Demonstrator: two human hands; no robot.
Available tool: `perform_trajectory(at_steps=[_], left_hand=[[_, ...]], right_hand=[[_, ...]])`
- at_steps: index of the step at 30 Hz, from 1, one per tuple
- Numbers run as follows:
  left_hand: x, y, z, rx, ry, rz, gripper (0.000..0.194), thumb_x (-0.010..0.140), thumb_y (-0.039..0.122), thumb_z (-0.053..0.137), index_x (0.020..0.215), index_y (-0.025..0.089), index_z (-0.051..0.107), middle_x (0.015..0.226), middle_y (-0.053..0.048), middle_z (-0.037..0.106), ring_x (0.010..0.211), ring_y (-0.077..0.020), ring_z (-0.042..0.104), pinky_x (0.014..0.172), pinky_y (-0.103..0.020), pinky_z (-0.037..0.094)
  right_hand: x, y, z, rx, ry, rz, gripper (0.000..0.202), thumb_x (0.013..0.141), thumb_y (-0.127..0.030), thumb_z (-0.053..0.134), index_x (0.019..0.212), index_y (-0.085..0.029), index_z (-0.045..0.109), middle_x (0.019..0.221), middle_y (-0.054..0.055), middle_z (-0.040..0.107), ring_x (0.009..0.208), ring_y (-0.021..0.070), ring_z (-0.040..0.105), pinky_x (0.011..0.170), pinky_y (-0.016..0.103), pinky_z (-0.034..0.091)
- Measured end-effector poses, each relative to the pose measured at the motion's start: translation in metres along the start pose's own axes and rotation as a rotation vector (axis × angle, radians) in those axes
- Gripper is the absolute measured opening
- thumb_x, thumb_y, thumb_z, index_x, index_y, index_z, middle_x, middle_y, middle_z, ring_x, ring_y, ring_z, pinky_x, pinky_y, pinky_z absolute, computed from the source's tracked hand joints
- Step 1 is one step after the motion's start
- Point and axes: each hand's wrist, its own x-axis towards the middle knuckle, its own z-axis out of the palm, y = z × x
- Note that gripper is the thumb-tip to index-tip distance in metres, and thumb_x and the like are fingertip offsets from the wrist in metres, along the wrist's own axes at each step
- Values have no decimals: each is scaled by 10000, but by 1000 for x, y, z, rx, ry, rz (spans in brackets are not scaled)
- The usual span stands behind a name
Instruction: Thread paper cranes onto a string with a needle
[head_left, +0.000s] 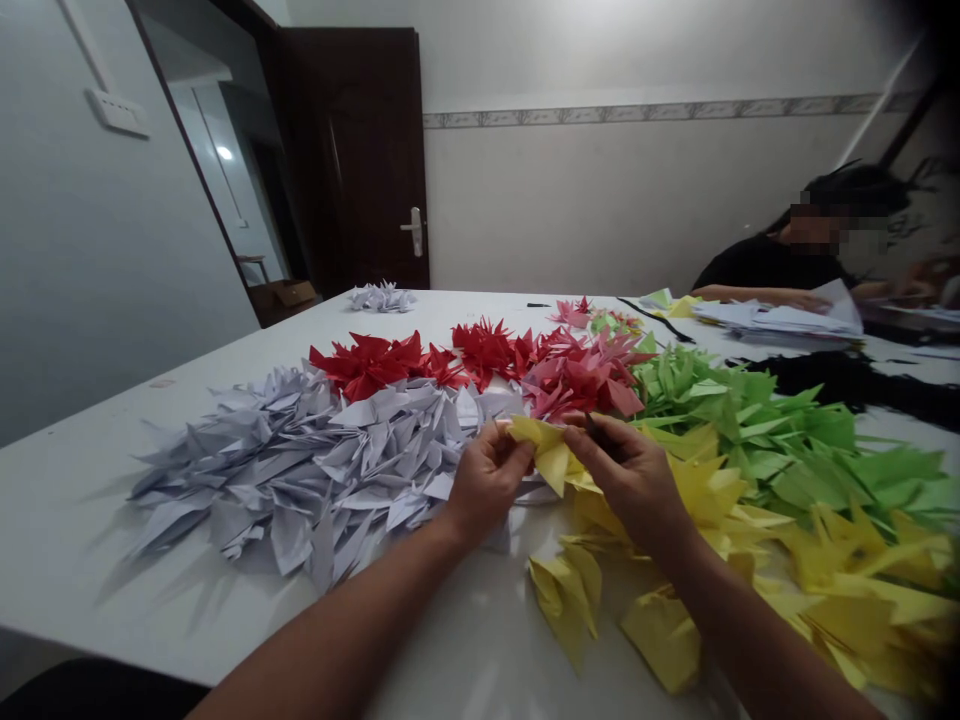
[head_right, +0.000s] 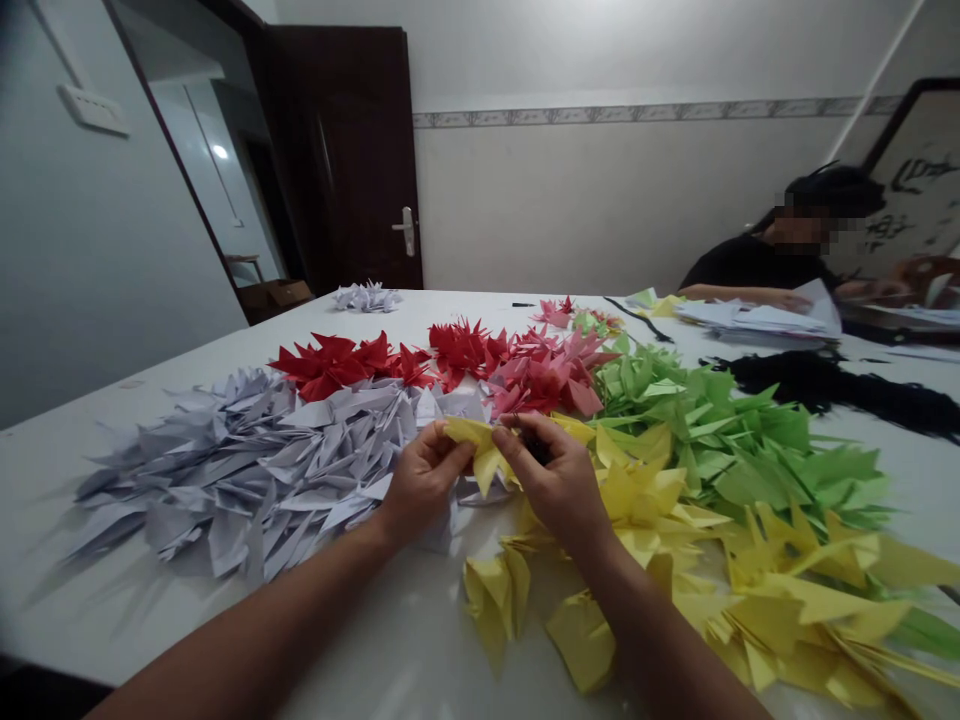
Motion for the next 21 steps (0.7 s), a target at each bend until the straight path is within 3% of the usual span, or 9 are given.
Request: perform_trajectory(at_steps=[5, 15, 21], left_hand=[[-3, -4, -2, 103, -65, 89, 206, 737, 285, 690, 866, 153, 598, 773, -8, 638, 703, -110, 581, 660, -207, 455], [2, 1, -4, 109, 102, 177, 214, 699, 261, 724, 842, 160, 602, 754, -6, 633, 658, -101, 581, 638, -199, 465], [7, 5, -6, 83, 204, 237, 187, 687, 213, 727, 812, 165, 597, 733, 12, 621, 665, -91, 577, 668, -192, 465]], right_hand=[[0, 1, 0, -6, -46, -31, 289, 726, -401, 684, 862, -147, 700, 688, 28, 642, 593, 127, 567, 541, 244, 471], [-8, -2, 4, -48, 62, -156, 252, 780, -400, 642, 905, -182, 623, 778, 32, 639, 648, 129, 578, 588, 235, 479], [-15, -10, 3, -149, -82, -247, 224, 837, -393, 569, 884, -185, 638, 805, 37, 642, 708, 146, 584, 657, 247, 472]])
